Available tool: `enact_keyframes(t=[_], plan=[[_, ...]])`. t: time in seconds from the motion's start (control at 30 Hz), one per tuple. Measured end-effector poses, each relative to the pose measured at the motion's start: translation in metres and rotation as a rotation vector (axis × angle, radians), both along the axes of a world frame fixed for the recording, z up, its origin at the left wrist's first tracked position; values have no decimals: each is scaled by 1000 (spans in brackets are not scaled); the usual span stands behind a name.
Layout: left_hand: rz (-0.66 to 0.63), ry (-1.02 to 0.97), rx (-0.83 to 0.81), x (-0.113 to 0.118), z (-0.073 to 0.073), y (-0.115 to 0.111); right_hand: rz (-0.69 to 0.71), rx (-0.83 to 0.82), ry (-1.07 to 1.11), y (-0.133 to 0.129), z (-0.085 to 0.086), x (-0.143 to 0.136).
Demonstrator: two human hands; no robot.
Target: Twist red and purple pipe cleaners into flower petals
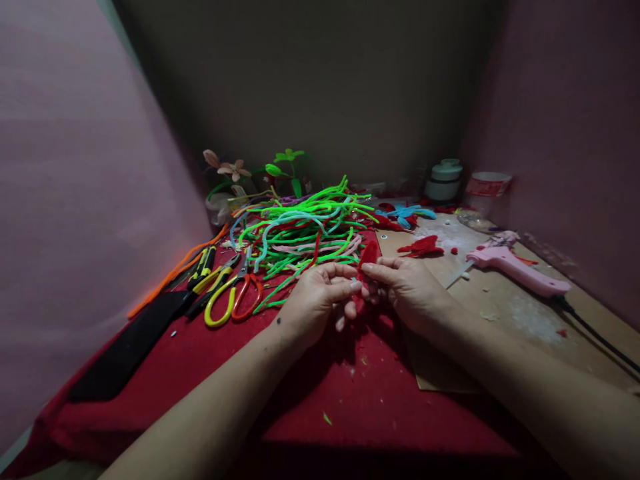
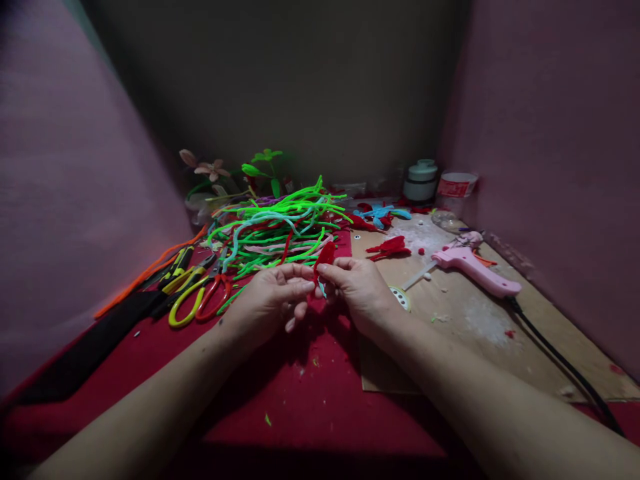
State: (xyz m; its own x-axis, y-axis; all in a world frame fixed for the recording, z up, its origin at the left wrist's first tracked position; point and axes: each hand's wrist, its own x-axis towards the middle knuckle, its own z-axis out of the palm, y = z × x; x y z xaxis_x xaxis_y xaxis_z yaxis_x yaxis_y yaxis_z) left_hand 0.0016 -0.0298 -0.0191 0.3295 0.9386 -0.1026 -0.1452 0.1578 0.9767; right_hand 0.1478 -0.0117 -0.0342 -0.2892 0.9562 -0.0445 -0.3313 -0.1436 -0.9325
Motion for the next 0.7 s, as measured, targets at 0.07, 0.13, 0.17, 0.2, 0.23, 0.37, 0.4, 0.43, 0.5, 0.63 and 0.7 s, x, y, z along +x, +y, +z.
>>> enact_keyframes(t=[0.07,0.13,0.17,0.2,0.23,0.37,0.4,0.43,0.5,0.63,0.7], plan=[[-20,25,-6,0,-1,0,-9,-2,-24,-1,1,-1],[-20,59,-8,-1,-1,-1,-24,7,-55,-1,1,-2],[-19,80,-8,-1,-2,-1,-32,17,-67,-1,1,-2],[-20,102,-7,-1,-2,-1,-39,29,-77,-2,0,-2],[-23,125,-6,-1,-1,-2,-46,43,-86,-2,-1,-2],[-10,221,12,4,2,-4,-47,87,-129,-5,-3,-5],[4,259,32,5,3,-5,-31,94,-137,-5,-4,-5],[20,306,56,6,5,-5,-14,102,-146,-5,-4,-6],[16,412,78,6,7,-5,-3,116,-182,-4,-5,-5],[11,465,87,-1,11,-2,-69,202,-330,-2,-5,-3],[96,377,141,-4,12,-1,-87,262,-403,-2,-4,-3]])
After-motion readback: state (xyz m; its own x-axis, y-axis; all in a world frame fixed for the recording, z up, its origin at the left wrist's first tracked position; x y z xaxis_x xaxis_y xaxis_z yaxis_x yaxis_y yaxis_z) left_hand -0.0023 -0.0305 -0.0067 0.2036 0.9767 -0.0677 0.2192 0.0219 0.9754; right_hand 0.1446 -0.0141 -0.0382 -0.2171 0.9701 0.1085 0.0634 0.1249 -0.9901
